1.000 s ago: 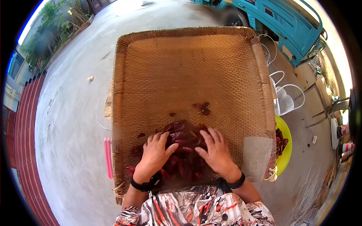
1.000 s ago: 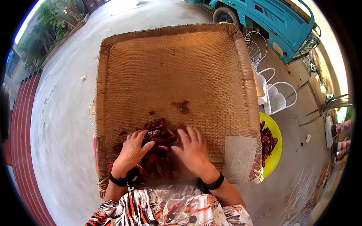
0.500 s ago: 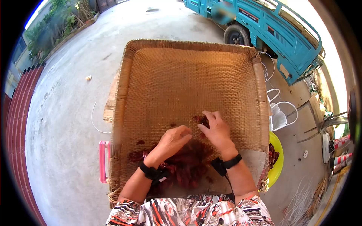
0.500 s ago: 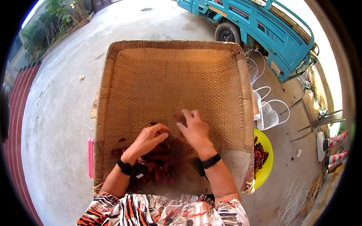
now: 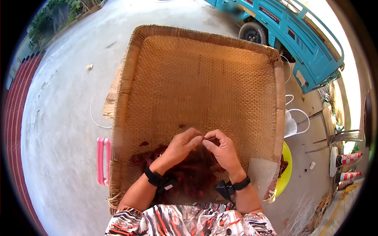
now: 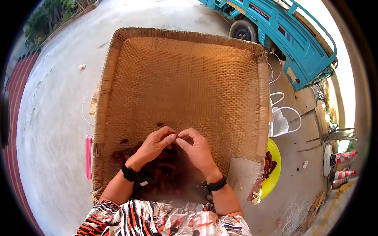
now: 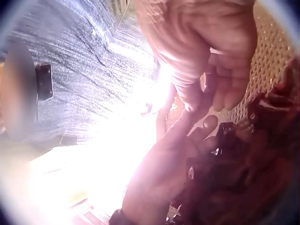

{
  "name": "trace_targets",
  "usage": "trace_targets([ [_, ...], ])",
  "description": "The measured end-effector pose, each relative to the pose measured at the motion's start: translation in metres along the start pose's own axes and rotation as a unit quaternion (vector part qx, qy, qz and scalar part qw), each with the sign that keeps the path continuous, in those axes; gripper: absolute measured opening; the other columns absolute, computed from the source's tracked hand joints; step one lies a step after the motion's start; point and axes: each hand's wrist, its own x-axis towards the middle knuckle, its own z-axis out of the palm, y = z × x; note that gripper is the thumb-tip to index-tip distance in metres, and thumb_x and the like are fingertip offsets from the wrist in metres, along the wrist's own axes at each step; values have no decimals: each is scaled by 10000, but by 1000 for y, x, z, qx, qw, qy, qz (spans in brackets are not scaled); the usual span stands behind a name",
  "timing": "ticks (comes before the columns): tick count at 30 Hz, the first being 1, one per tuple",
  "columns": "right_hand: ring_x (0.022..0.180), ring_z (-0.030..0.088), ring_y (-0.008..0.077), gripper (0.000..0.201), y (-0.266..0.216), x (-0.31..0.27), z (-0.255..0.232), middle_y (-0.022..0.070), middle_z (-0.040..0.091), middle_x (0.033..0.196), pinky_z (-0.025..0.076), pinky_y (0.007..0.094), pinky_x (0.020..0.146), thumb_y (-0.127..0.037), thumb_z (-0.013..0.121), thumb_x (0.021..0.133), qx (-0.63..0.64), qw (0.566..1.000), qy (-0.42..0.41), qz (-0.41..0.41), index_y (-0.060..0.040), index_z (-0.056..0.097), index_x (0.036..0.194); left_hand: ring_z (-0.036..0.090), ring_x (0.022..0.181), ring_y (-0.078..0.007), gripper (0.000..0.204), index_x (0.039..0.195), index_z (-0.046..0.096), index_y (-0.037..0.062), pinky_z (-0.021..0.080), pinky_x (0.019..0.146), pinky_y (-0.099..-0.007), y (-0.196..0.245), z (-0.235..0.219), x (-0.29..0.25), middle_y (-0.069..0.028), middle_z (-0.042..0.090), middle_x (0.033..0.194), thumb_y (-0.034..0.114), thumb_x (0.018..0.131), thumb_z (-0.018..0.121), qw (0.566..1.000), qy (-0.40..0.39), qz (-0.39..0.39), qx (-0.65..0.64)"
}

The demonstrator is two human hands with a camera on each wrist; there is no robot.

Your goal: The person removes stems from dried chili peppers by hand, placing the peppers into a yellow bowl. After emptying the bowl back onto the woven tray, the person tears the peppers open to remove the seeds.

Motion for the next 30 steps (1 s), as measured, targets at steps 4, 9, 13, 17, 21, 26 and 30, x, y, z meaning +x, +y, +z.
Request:
trace_targets([
  [4, 857, 587, 56, 90, -9, -26, -24, -7, 648, 940, 485, 224, 773, -52, 679, 918, 24, 995, 98, -1, -51, 636, 996, 574, 779, -113, 309, 1159, 606, -4, 491, 701, -269, -8, 0, 1, -49, 620, 980, 257, 995, 615, 997, -21, 23, 64],
  [9, 838, 544, 57, 83, -19, -76, -103, -5, 628, 927, 464, 238, 747, -85, 653, 944, -98, 906, 407, -62, -50, 619, 1012, 633, 825, -213, 323, 1170, 613, 23, 508, 732, -325, -6, 5, -2, -107, 600, 1071, 189, 907, 700, 970, -48, 95, 219],
  [13, 887, 598, 153, 164, -6, -124, -175, 68, 606, 1097, 494, 296, 787, -98, 653, 933, -317, 786, 531, -5, -38, 611, 1080, 634, 885, -291, 332, 1158, 627, 56, 515, 744, -394, -23, 11, 1, -126, 596, 1061, 162, 858, 722, 927, -16, 188, 325],
  [17, 963, 626, 237, 284, -7, -132, -168, 129, 488, 1331, 517, 358, 838, -138, 659, 922, -459, 684, 552, 129, -42, 593, 1181, 623, 905, -312, 263, 1062, 646, 70, 511, 742, -423, -13, 19, -2, -103, 604, 1004, 178, 838, 729, 922, 3, 135, 362],
  [21, 939, 629, 218, 307, -10, -106, -117, 117, 541, 1253, 520, 345, 844, -115, 671, 887, -340, 865, 369, 26, -50, 611, 1181, 624, 902, -312, 183, 946, 656, 69, 510, 737, -426, -12, 22, 2, -83, 611, 947, 202, 840, 723, 907, 15, 109, 407],
  [26, 956, 668, 243, 282, -18, -62, -34, 94, 618, 1161, 548, 362, 781, -108, 698, 860, -283, 955, 87, 0, -95, 637, 1135, 624, 879, -313, 137, 903, 660, 59, 506, 721, -412, -15, 20, 4, -91, 618, 930, 185, 863, 699, 917, 16, 107, 384],
  [30, 936, 641, 312, 270, 12, -29, -7, 96, 604, 1080, 537, 407, 763, -62, 696, 807, -390, 901, 122, -146, -92, 630, 1067, 623, 849, -313, 114, 917, 656, 43, 506, 717, -401, -8, 21, 2, -114, 609, 931, 127, 858, 705, 942, 87, 127, 299],
])
